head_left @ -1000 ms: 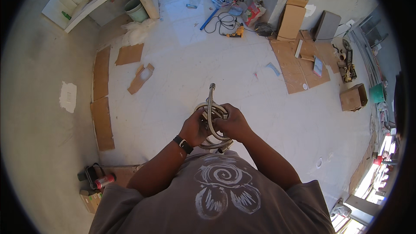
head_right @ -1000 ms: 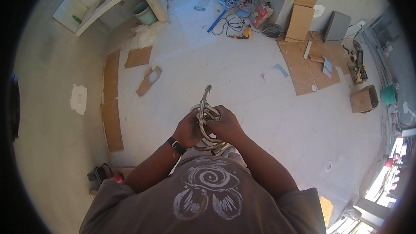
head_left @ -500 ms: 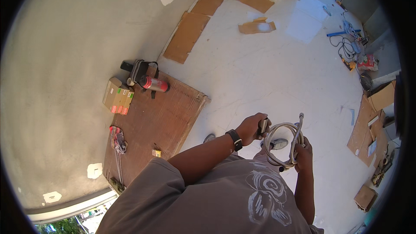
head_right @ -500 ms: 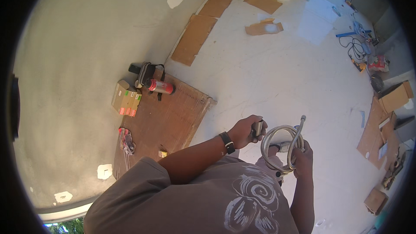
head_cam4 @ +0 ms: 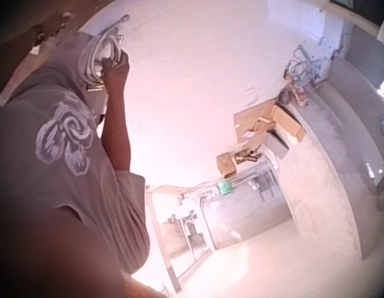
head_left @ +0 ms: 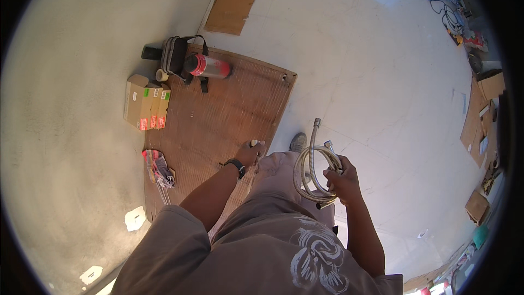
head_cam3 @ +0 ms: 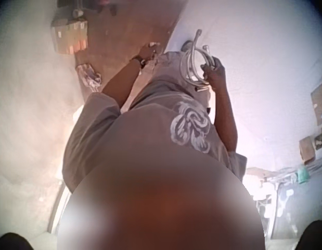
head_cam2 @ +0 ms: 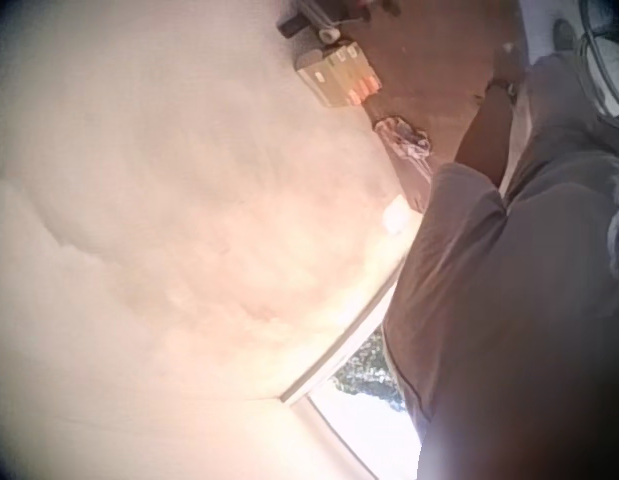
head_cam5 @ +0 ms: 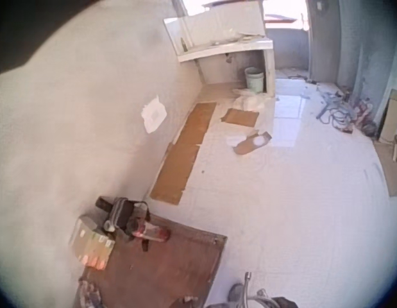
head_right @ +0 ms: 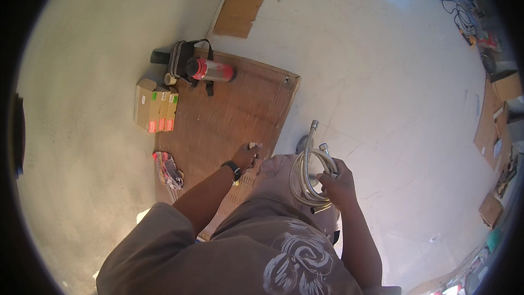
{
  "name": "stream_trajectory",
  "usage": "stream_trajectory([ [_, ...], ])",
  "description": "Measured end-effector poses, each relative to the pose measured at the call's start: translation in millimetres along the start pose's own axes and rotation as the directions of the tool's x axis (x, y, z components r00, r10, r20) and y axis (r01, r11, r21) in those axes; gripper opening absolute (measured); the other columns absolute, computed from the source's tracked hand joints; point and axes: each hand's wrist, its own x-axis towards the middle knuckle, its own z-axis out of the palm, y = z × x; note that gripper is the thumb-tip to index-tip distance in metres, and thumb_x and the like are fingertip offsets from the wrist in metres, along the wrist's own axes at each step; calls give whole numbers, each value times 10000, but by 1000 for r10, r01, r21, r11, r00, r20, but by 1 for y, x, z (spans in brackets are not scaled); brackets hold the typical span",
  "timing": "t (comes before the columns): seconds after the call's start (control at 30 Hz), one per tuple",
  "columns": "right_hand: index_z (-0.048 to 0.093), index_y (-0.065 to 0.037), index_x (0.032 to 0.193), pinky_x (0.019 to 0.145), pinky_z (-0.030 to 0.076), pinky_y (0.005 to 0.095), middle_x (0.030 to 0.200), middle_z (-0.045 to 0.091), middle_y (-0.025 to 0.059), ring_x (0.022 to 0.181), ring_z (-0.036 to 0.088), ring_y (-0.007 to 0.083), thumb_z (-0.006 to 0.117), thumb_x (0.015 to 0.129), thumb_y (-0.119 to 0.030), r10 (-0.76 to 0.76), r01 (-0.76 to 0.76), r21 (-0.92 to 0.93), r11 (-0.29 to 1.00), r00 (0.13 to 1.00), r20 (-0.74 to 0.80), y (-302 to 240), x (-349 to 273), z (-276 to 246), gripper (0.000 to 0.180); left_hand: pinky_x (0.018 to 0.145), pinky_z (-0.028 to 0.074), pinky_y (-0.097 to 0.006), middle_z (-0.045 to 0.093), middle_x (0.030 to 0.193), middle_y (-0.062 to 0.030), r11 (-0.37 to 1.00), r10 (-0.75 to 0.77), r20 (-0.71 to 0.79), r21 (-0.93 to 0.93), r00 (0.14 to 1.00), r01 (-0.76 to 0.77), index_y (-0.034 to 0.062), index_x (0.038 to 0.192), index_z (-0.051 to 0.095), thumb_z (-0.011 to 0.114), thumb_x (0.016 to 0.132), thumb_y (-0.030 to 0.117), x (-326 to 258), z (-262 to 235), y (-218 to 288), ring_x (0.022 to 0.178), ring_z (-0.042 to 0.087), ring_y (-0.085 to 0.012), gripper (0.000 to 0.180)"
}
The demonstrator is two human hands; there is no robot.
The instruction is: The person assembles a sink faucet with a flexible hose, moves to a bathroom, and connects the hose to the wall plumbing. They then return to the main room, retrieve a new faucet package, open it with pliers, and begin assembling the new faucet components.
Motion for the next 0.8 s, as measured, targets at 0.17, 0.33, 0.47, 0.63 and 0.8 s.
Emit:
stream_trajectory([
  [0.17, 566, 48, 1357, 617, 549, 292, 895, 676, 88, 667, 654, 128, 777, 851, -109, -7, 7, -6, 1000, 999, 41, 30, 32, 36, 571, 569, 474, -307, 618, 877, -52, 937, 114, -92, 340, 989, -76, 38, 1205, 582, 761, 952, 389, 79, -39, -26, 685, 556, -123, 469],
  [0.33, 594, 59, 1328, 633, 538, 292, 893, 680, 80, 693, 645, 125, 768, 804, -110, -130, 143, 164, 976, 987, -90, 103, 53, 16, 577, 1023, 497, -460, 629, 1300, -243, 629, 472, -85, 730, 878, -268, -24, 1442, 472, 710, 981, 291, 190, -68, -16, 1165, 644, -365, 607],
  [0.47, 590, 59, 1321, 570, 486, 248, 837, 635, 49, 623, 597, 101, 744, 775, -65, -114, 207, 403, 891, 963, -243, 184, 55, -2, 582, 1022, 505, -497, 594, 1367, -277, 381, 660, -90, 896, 746, -229, 3, 1477, 462, 658, 1008, 256, 268, -78, -26, 1217, 620, -444, 568],
  [0.63, 578, 51, 1345, 546, 486, 244, 837, 617, 46, 597, 593, 114, 754, 735, -99, 1, 204, 405, 891, 892, -452, 256, 79, 10, 653, 972, 534, -512, 594, 1361, -286, 297, 901, -131, 881, 413, -368, 16, 1492, 461, 625, 1026, 259, 328, -78, -64, 1177, 637, -455, 551],
  [0.8, 586, 32, 1291, 495, 473, 250, 822, 594, 38, 574, 595, 113, 714, 790, -142, -37, 240, 312, 919, 842, -538, 271, 106, 41, 546, 992, 521, -490, 603, 1341, -285, 244, 914, -45, 856, 403, -457, -10, 1397, 548, 651, 1009, 283, 333, -99, -73, 1202, 629, -443, 497],
])
